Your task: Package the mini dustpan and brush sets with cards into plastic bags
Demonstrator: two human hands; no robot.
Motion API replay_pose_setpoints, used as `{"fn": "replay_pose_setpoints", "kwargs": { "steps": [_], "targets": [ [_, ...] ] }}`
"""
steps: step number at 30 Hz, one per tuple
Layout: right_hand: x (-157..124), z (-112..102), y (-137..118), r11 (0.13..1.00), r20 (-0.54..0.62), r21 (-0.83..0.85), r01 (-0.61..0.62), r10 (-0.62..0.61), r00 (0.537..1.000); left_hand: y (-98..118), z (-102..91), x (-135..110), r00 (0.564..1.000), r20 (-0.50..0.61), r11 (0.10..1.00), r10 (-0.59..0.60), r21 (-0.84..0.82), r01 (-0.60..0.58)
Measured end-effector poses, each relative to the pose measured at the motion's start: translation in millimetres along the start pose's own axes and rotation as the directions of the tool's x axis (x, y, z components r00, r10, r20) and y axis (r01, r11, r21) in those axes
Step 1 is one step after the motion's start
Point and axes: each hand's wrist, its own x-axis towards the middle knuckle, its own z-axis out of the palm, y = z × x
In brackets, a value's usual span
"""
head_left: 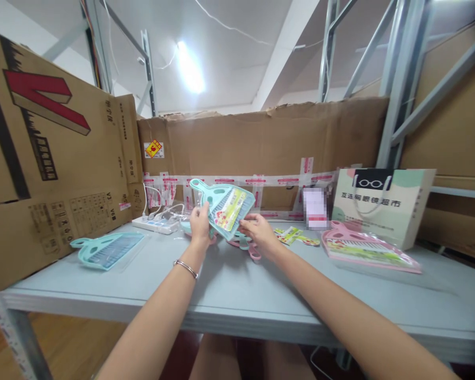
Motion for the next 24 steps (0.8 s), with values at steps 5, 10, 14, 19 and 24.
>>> {"fn": "replay_pose_setpoints", "kwargs": {
  "steps": [5, 10, 14, 19, 24],
  "targets": [
    [2, -12, -8, 0.974, -0.02, 0.194, -0.118, 0.124, 0.992, 8, 1.3, -13, 0.976, 0.199, 0.993, -0.084, 0.098, 0.065],
    [-1, -12, -15, 0.957, 0.032, 0.26, -0.13, 0.126, 0.992, -1, -4.7, -2, 0.96, 0.161, 0.963, 0.228, 0.105, -0.247],
    [0, -9, -12, 0.946, -0.014, 0.288, -0.149, 0.16, 0.987, -9, -5.8, 3, 0.931, 0.242, 0.917, 0.273, 0.227, -0.328],
    [5, -17, -7, 0.951, 0.061, 0.251, -0.18, 0.17, 0.984, -4, -4.2, 3, 0.97, 0.203, 0.958, 0.131, 0.226, -0.177],
    [6, -21, -11, 0.968, 0.151, 0.108, -0.226, 0.209, 0.966, -6, -8.5, 12, 0.968, 0.122, 0.945, 0.219, 0.221, -0.242]
  ]
}}
